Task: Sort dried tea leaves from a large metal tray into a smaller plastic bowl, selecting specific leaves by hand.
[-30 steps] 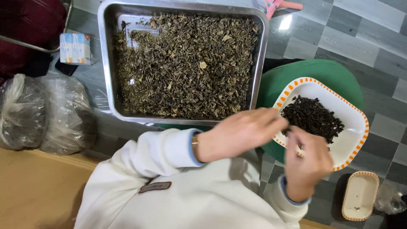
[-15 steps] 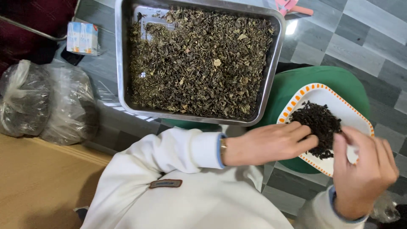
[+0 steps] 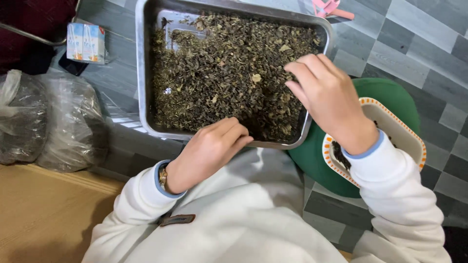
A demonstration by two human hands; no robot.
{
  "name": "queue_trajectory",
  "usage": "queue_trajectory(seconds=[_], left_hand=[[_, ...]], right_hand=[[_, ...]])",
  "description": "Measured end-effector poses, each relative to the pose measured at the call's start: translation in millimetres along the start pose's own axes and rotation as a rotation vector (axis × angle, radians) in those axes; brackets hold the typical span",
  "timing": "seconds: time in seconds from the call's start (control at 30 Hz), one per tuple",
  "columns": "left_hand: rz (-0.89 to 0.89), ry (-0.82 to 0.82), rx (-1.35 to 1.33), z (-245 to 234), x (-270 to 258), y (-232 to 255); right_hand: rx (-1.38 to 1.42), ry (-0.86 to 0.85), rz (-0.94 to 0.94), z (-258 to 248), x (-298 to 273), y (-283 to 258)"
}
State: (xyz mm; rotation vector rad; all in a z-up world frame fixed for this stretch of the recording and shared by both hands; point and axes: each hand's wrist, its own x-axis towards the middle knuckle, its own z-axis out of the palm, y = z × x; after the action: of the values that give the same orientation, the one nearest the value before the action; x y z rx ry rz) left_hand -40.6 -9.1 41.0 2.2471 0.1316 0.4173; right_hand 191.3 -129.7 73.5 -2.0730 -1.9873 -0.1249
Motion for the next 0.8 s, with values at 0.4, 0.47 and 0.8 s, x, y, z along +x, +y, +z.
queue_trajectory(seconds=[0.4, 0.47, 0.8], left_hand=[[-0.219, 0.188, 0.365, -34.3, -8.8, -42.9], [-0.219, 0.203, 0.373, -30.9, -4.5, -47.2], [-0.236, 0.180, 0.337, -19.1, 7.2, -57.8]], right_hand=[[-0.176, -0.028, -0.077, 18.9, 9.2, 0.4], [-0.099, -0.012, -0.056, 17.2, 6.5, 0.1], [0.152, 0.077, 0.127, -21.1, -32.2, -8.5]])
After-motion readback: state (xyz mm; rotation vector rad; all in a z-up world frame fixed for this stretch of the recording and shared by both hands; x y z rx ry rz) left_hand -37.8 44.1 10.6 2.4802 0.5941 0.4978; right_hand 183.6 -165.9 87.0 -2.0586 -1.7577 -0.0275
